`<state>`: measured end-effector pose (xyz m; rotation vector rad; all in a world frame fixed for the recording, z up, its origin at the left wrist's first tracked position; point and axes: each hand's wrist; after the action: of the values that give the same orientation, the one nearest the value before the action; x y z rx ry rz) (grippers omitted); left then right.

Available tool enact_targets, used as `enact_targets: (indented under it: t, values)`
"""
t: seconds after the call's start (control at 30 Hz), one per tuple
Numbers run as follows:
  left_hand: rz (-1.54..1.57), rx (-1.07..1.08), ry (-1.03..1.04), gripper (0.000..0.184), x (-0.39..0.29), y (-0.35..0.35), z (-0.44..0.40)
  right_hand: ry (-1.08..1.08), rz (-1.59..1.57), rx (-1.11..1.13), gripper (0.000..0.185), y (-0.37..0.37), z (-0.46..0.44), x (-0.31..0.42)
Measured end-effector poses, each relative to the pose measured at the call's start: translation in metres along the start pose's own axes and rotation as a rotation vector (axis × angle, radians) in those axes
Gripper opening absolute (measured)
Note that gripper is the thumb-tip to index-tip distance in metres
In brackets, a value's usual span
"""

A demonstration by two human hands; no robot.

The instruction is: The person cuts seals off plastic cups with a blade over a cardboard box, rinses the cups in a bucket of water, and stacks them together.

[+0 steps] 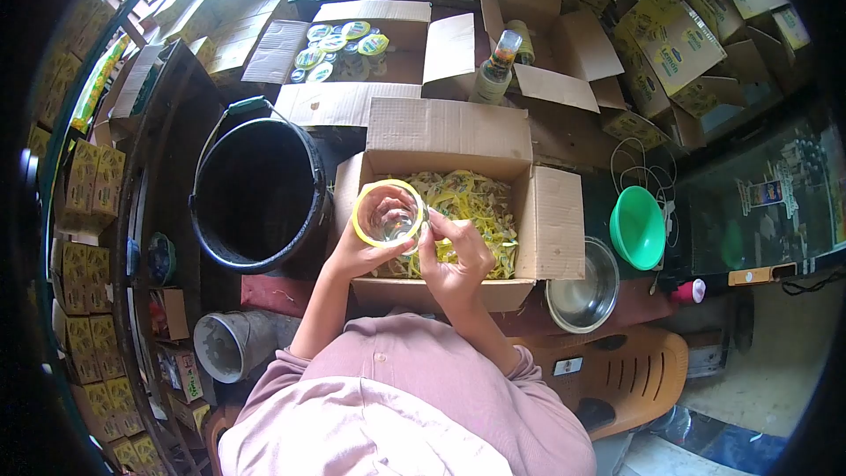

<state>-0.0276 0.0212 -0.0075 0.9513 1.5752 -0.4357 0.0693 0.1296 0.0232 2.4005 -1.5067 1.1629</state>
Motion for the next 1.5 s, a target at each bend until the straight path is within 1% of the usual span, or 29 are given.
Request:
enact_targets:
  t: [0.4,0.47,0.7,0.8,0.9,1.0,1.2,1.3,1.4,1.5]
  values:
    - [-0.153,0.069,-0.001,0.062,-0.006,-0.001,0.001,0.01,0.052,0.0,0.03,0.0,-0.006,-0.002]
    - [-0.161,0.067,0.003,0.062,-0.008,-0.003,0.001,0.03,-0.004,0.028,0.032,-0.001,-0.009,-0.004]
    - [-0.094,0.074,-0.027,0.063,-0.007,-0.004,-0.001,0.105,-0.041,-0.02,0.029,-0.001,-0.004,-0.005]
    - [-0.049,0.07,-0.012,0.063,-0.005,-0.006,-0.002,0.106,-0.054,-0.032,0.027,-0.001,0.0,-0.005]
    - [-0.075,0.084,-0.004,0.065,-0.005,-0.006,-0.003,0.087,-0.049,0.002,0.028,-0.002,0.0,-0.004]
    - [-0.051,0.102,-0.027,0.065,-0.003,-0.006,-0.001,0.083,-0.02,0.003,0.029,-0.002,0.0,-0.003]
    - [-0.112,0.146,-0.014,0.063,-0.002,-0.003,0.0,0.057,-0.02,-0.016,0.03,-0.001,-0.002,-0.009]
    - [-0.12,0.145,-0.007,0.063,-0.003,-0.002,-0.001,0.076,-0.026,-0.031,0.03,-0.001,-0.002,-0.009]
    - [-0.063,0.124,-0.025,0.063,-0.003,-0.002,-0.001,0.106,-0.002,-0.059,0.03,-0.002,0.0,-0.012]
    - [-0.004,0.089,-0.025,0.063,0.0,-0.004,-0.001,0.122,-0.011,-0.035,0.029,-0.006,0.003,-0.014]
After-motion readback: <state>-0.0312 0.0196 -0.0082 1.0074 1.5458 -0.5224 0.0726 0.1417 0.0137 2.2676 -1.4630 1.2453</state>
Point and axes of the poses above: each hand's wrist, its own z-axis away from the middle knuckle, its own y-axis out of the palm, x = y × z, and after that the axes turned 3 degrees about -y, right-handed
